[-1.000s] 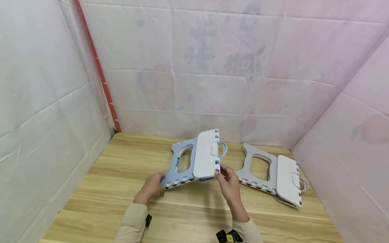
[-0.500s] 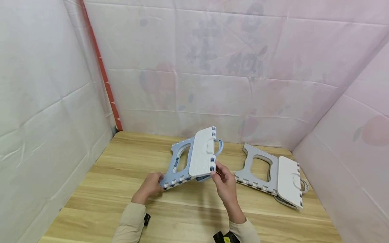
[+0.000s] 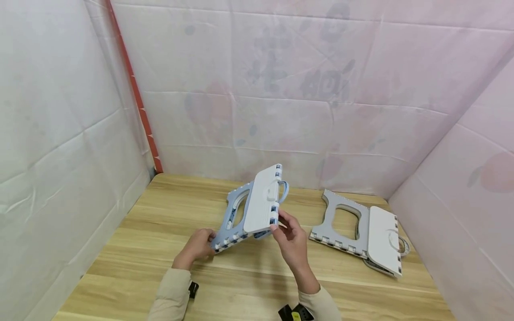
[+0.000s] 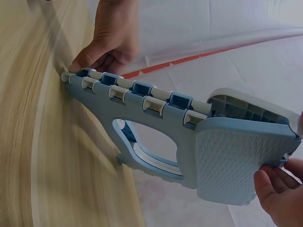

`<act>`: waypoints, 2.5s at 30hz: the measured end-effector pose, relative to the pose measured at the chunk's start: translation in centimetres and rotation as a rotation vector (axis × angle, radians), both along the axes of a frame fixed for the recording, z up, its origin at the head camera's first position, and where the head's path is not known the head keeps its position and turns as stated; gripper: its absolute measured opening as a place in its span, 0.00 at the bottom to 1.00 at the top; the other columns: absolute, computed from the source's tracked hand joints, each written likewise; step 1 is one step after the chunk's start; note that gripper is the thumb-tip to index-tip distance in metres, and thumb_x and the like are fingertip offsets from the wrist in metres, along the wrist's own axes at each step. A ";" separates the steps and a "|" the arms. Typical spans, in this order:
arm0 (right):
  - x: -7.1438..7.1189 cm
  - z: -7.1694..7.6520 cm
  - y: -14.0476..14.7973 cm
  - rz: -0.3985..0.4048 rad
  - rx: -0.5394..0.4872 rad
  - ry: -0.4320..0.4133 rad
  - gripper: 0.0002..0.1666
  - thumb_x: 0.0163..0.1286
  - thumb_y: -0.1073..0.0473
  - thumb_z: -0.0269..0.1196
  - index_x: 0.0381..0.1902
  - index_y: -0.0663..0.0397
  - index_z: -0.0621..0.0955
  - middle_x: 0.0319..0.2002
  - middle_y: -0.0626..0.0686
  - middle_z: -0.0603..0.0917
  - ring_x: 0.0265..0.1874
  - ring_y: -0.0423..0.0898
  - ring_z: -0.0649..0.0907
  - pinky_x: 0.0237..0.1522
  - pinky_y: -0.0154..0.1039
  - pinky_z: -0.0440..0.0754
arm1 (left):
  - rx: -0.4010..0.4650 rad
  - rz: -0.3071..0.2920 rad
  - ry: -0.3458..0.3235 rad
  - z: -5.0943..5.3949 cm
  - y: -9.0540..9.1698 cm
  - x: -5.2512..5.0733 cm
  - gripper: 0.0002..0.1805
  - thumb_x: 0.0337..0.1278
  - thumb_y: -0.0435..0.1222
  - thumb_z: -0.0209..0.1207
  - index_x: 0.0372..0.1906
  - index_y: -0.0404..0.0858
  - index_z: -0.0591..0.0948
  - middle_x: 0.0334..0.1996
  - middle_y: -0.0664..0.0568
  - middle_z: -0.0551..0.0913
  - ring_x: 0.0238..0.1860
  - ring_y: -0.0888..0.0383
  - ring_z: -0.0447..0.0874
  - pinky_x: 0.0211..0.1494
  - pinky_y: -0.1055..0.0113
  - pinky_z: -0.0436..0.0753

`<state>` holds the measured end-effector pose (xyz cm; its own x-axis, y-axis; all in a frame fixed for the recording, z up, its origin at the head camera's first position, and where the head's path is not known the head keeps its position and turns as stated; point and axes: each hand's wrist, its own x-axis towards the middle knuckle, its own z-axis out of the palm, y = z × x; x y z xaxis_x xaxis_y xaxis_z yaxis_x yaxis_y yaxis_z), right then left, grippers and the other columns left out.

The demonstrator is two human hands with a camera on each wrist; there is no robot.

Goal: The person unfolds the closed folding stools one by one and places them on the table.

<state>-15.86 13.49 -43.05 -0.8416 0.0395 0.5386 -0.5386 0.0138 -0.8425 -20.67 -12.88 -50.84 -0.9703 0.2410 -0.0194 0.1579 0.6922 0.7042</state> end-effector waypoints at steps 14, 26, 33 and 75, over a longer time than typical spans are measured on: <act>0.7 3.2 -1.7 -0.007 0.106 0.007 0.24 0.59 0.78 0.58 0.54 0.81 0.69 0.49 0.72 0.72 0.49 0.65 0.73 0.46 0.36 0.75 | 0.043 0.040 -0.056 0.1 -0.3 -0.2 0.23 0.20 0.20 0.69 0.36 0.27 0.79 0.30 0.48 0.79 0.34 0.53 0.77 0.40 0.60 0.78; 0.5 4.4 -2.8 -0.038 0.122 0.055 0.24 0.55 0.78 0.62 0.51 0.80 0.72 0.48 0.72 0.71 0.45 0.62 0.75 0.43 0.42 0.77 | 0.111 0.042 -0.066 -0.5 -0.5 -0.3 0.22 0.18 0.19 0.68 0.33 0.29 0.79 0.28 0.50 0.77 0.32 0.55 0.75 0.37 0.62 0.78; -0.1 4.0 -3.3 -0.140 0.275 0.170 0.26 0.53 0.74 0.64 0.50 0.79 0.73 0.44 0.70 0.76 0.41 0.64 0.78 0.39 0.50 0.77 | 0.148 0.053 -0.058 -0.9 -0.7 -0.3 0.23 0.17 0.19 0.66 0.34 0.28 0.80 0.28 0.50 0.79 0.32 0.55 0.77 0.37 0.63 0.78; -5.3 4.6 -7.1 -0.014 0.692 0.466 0.34 0.54 0.57 0.68 0.56 0.68 0.73 0.50 0.61 0.75 0.47 0.51 0.77 0.48 0.41 0.76 | 0.280 0.021 -0.109 -1.8 -2.6 -0.2 0.23 0.24 0.22 0.70 0.39 0.26 0.80 0.24 0.51 0.80 0.28 0.58 0.78 0.34 0.65 0.77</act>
